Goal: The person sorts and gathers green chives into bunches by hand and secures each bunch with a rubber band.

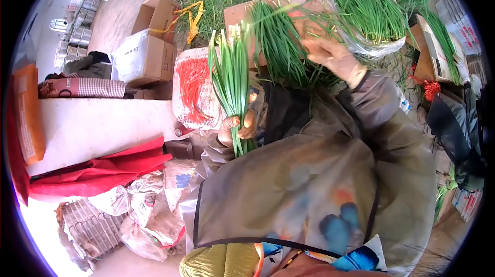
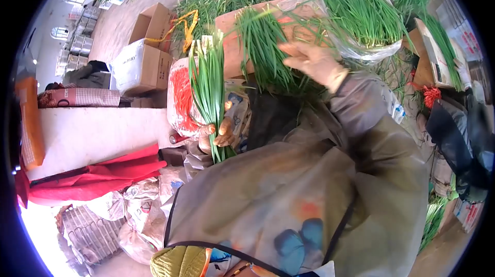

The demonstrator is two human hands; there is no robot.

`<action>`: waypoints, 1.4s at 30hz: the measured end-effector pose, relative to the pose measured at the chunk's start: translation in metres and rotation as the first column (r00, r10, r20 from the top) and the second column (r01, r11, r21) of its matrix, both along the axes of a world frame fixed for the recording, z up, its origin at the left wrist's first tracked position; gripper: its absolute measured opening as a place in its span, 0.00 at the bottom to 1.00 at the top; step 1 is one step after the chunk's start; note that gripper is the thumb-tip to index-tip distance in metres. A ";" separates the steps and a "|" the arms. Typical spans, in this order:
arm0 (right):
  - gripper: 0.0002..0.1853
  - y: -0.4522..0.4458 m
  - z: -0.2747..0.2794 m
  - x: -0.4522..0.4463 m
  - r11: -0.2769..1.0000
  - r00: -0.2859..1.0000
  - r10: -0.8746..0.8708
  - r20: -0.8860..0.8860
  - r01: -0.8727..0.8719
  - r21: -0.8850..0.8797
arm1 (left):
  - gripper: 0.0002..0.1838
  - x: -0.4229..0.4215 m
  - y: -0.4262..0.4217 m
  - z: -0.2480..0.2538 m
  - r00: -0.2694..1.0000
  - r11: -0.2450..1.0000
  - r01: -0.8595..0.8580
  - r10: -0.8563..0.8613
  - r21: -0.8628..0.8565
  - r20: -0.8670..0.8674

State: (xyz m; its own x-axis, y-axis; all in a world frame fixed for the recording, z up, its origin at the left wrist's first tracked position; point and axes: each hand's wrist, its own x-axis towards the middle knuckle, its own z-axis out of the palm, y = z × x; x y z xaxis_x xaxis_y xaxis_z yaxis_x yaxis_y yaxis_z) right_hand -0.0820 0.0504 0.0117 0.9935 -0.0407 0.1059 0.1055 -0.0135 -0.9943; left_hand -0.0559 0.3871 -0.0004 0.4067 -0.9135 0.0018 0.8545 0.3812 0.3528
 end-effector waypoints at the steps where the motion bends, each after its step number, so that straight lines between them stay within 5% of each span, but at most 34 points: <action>1: 0.31 0.013 0.020 0.009 0.948 0.977 -0.104 0.185 0.153 -0.280 | 0.36 0.000 -0.005 0.004 0.999 0.999 0.032 -0.032 0.005 0.013; 2: 0.33 0.020 0.039 0.016 0.797 0.914 -0.143 0.380 0.334 -0.503 | 0.38 -0.001 -0.009 0.006 0.998 0.998 0.065 -0.065 -0.001 0.013; 3: 0.33 0.023 0.053 0.023 0.793 0.912 -0.151 0.382 0.342 -0.503 | 0.39 -0.002 -0.008 0.004 0.995 0.995 0.097 -0.097 0.039 -0.001; 5: 0.36 0.023 0.068 0.039 0.566 0.821 -0.086 0.564 0.506 -0.651 | 0.41 -0.004 -0.006 0.001 0.987 0.984 0.163 -0.162 0.068 -0.021; 6: 0.39 0.023 0.063 0.046 0.589 0.903 -0.014 0.428 0.354 -0.727 | 0.41 -0.006 -0.008 0.003 0.986 0.984 0.164 -0.163 0.072 -0.024; 8: 0.31 0.029 0.019 0.054 0.868 0.991 0.104 0.079 -0.052 -0.495 | 0.41 -0.007 -0.013 0.010 0.972 0.971 0.233 -0.231 0.051 -0.040; 10: 0.21 0.035 0.020 0.050 0.957 0.832 0.174 -0.526 -0.270 -0.110 | 0.42 -0.009 -0.010 0.011 0.975 0.970 0.220 -0.216 0.099 -0.050; 11: 0.13 0.027 0.019 0.050 0.943 0.855 0.089 -0.511 -0.238 -0.234 | 0.42 -0.010 -0.010 0.013 0.981 0.966 0.192 -0.192 0.172 -0.020; 12: 0.11 0.005 -0.006 0.046 0.784 0.947 0.208 0.245 -0.012 -0.621 | 0.42 -0.011 -0.010 0.015 0.986 0.957 0.159 -0.166 0.241 0.008; 13: 0.09 -0.021 -0.023 0.061 0.494 0.689 0.259 0.676 0.507 -0.706 | 0.42 -0.012 -0.008 0.015 0.989 0.949 0.131 -0.145 0.286 0.030; 14: 0.09 -0.029 -0.004 0.045 0.700 0.933 0.051 0.356 0.221 -0.679 | 0.42 -0.015 -0.007 0.016 0.990 0.951 0.125 -0.137 0.283 0.021; 15: 0.10 -0.037 0.015 0.030 0.981 0.967 -0.194 -0.163 0.196 -0.005 | 0.42 -0.016 -0.006 0.018 0.994 0.937 0.086 -0.105 0.338 0.038; 16: 0.10 -0.045 0.034 0.015 0.784 0.793 -0.345 -0.502 0.538 0.310 | 0.42 -0.016 -0.007 0.021 0.995 0.919 0.049 -0.079 0.390 0.063; 18: 0.10 -0.090 -0.018 0.020 0.874 0.775 -0.472 -0.420 0.474 -0.108 | 0.42 -0.016 -0.010 0.029 0.995 0.908 0.033 -0.071 0.419 0.076; 20: 0.14 -0.083 -0.015 -0.001 0.731 0.850 -0.490 -0.197 0.277 -0.624 | 0.40 -0.012 -0.012 0.026 0.970 0.859 -0.042 -0.089 0.511 0.228; 22: 0.19 -0.034 0.008 -0.003 0.898 0.940 -0.332 0.084 0.342 -0.278 | 0.38 -0.013 -0.019 0.030 0.962 0.862 -0.056 -0.089 0.504 0.258; 24: 0.21 0.018 0.052 -0.003 0.865 0.911 -0.123 0.393 0.293 -0.407 | 0.38 -0.015 -0.025 0.030 0.943 0.819 -0.116 -0.086 0.562 0.321; 27: 0.14 0.058 0.067 0.002 0.393 0.996 -0.033 0.086 0.092 -0.915 | 0.28 -0.018 -0.023 0.018 0.955 0.825 -0.097 -0.080 0.557 0.285; 28: 0.09 0.059 0.054 0.003 0.332 0.958 0.107 0.267 0.219 -0.917 | 0.21 -0.019 -0.021 0.015 0.963 0.836 -0.086 -0.069 0.542 0.259; 30: 0.06 0.056 0.043 0.000 0.336 0.942 0.205 0.266 0.187 -0.923 | 0.16 -0.022 -0.019 0.012 0.965 0.844 -0.098 -0.048 0.527 0.257; 32: 0.03 0.042 0.041 -0.008 0.270 0.907 0.123 0.404 0.361 -0.893 | 0.17 -0.027 -0.014 0.009 0.982 0.875 -0.102 0.012 0.472 0.189; 34: 0.10 0.001 0.030 -0.009 0.334 0.786 -0.028 0.617 0.589 -0.736 | 0.18 -0.028 -0.007 0.008 0.988 0.887 -0.078 0.006 0.456 0.156; 35: 0.14 -0.020 0.027 -0.013 0.164 0.919 -0.319 0.234 0.296 -0.941 | 0.19 -0.028 -0.003 0.002 0.989 0.887 -0.087 0.024 0.454 0.143; 37: 0.13 -0.054 0.012 -0.014 0.209 0.883 -0.449 0.137 0.253 -0.945 | 0.20 -0.025 0.004 -0.007 0.990 0.885 -0.093 0.035 0.456 0.135; 38: 0.13 -0.054 0.005 -0.020 0.205 0.880 -0.452 0.141 0.257 -0.944 | 0.20 -0.025 0.005 -0.007 0.990 0.887 -0.091 0.031 0.453 0.138; 40: 0.15 -0.045 -0.016 -0.030 -0.034 0.977 -0.121 0.177 0.174 -0.984 | 0.18 -0.023 -0.004 0.012 0.956 0.823 -0.212 0.063 0.527 0.286; 42: 0.15 -0.011 -0.026 -0.012 0.513 0.970 -0.047 0.240 0.230 -0.827 | 0.18 -0.023 -0.009 0.014 0.954 0.829 -0.199 0.043 0.522 0.296</action>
